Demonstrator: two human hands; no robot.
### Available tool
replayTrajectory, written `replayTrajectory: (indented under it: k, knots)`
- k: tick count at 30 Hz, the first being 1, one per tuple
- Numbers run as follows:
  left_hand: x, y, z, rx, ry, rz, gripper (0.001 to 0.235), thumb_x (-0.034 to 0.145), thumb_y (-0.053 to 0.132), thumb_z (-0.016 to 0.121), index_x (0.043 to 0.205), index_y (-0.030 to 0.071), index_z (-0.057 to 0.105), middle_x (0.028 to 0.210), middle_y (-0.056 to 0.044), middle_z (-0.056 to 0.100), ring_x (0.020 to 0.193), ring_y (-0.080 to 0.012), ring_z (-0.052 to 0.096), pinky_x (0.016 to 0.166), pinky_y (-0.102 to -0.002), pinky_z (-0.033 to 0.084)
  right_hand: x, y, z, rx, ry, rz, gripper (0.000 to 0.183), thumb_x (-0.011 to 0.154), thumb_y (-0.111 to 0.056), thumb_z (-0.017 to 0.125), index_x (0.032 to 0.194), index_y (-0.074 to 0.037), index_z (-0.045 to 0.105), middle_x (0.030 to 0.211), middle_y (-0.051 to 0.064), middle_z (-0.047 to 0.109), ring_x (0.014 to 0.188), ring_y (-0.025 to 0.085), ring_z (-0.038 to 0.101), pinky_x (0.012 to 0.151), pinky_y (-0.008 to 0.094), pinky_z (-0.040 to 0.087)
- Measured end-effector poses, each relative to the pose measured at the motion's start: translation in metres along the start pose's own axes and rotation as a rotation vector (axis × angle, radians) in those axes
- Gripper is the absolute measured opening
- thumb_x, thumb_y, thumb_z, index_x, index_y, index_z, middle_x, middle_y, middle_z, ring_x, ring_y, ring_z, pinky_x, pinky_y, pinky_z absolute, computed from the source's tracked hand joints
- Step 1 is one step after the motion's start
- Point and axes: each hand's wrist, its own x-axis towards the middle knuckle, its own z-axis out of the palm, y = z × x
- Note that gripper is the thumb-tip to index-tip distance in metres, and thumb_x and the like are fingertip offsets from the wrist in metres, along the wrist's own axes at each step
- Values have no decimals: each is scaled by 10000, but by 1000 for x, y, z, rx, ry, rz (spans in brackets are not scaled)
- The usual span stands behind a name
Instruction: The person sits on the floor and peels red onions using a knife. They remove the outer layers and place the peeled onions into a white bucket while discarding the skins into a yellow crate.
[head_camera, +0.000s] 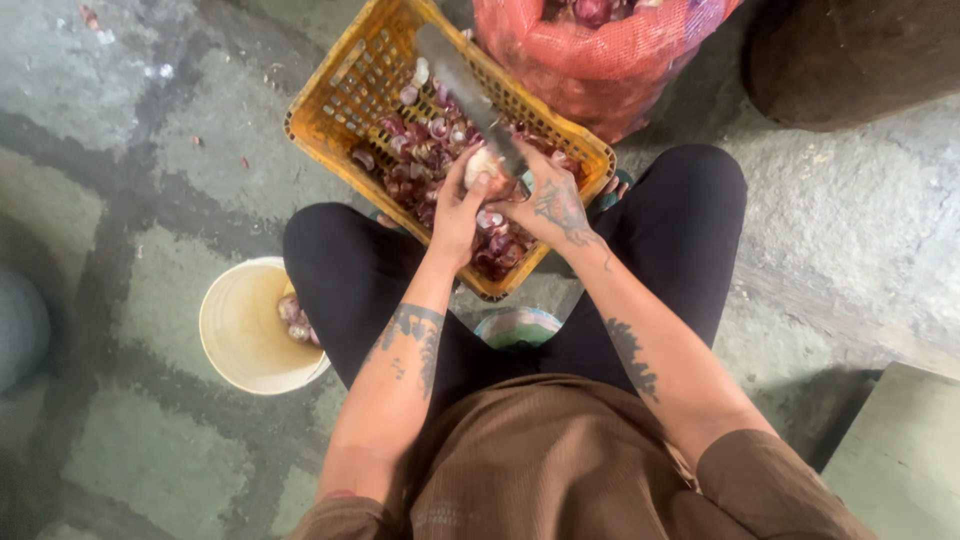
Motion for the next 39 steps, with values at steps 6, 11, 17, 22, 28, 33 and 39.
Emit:
replayTrajectory:
  k: [6,11,17,22,28,33,39]
  knots:
    - [8,-1,-6,-61,114,-69,494,977,29,591,1464,68,522,1240,-120,659,1027,-202,687,865,-324,592,-8,7,15,185,-52,275,502,794,-187,864,1259,-86,703,1001,144,771,885,298,733,797,365,574]
    - [15,-5,-20,-167,242,-74,476,964,3,579,1437,50,554,1252,-135,674,1016,-203,712,813,-289,611,-8,20,15,136,-130,520,265,858,-200,805,1101,-102,769,834,122,761,726,206,721,735,338,558]
    - [24,0,-34,-151,321,37,538,997,28,629,1511,71,473,1291,-101,647,1098,-193,672,857,-308,615,-11,22,10,157,-237,609,348,821,-232,771,1126,-82,696,912,130,760,808,240,790,739,361,593]
    - [20,7,-31,-162,298,2,590,925,34,620,1481,125,445,1253,-95,648,1059,-226,685,846,-383,608,-5,13,9,-108,-206,486,709,746,-323,903,1295,-46,550,1018,222,729,948,407,708,830,462,551]
    - [9,-2,-16,-196,38,-67,539,952,-24,666,1464,46,513,1283,-132,659,1144,-234,671,981,-379,579,-3,-7,10,-43,-304,496,792,696,-425,926,1289,-65,542,1014,202,739,974,390,717,856,447,553]
    - [4,-11,-9,-17,14,-48,505,954,-19,679,1439,23,542,1320,-112,649,1164,-201,657,990,-334,553,-4,-7,12,-54,-265,495,851,645,-454,931,1269,-36,532,986,193,748,962,376,725,838,434,556]
    - [-1,-8,0,75,38,50,504,966,-2,677,1448,17,533,1316,-105,654,1164,-186,656,1000,-325,556,-11,-2,18,-56,-256,520,866,695,-462,915,1278,26,501,934,209,740,912,382,733,793,439,573]
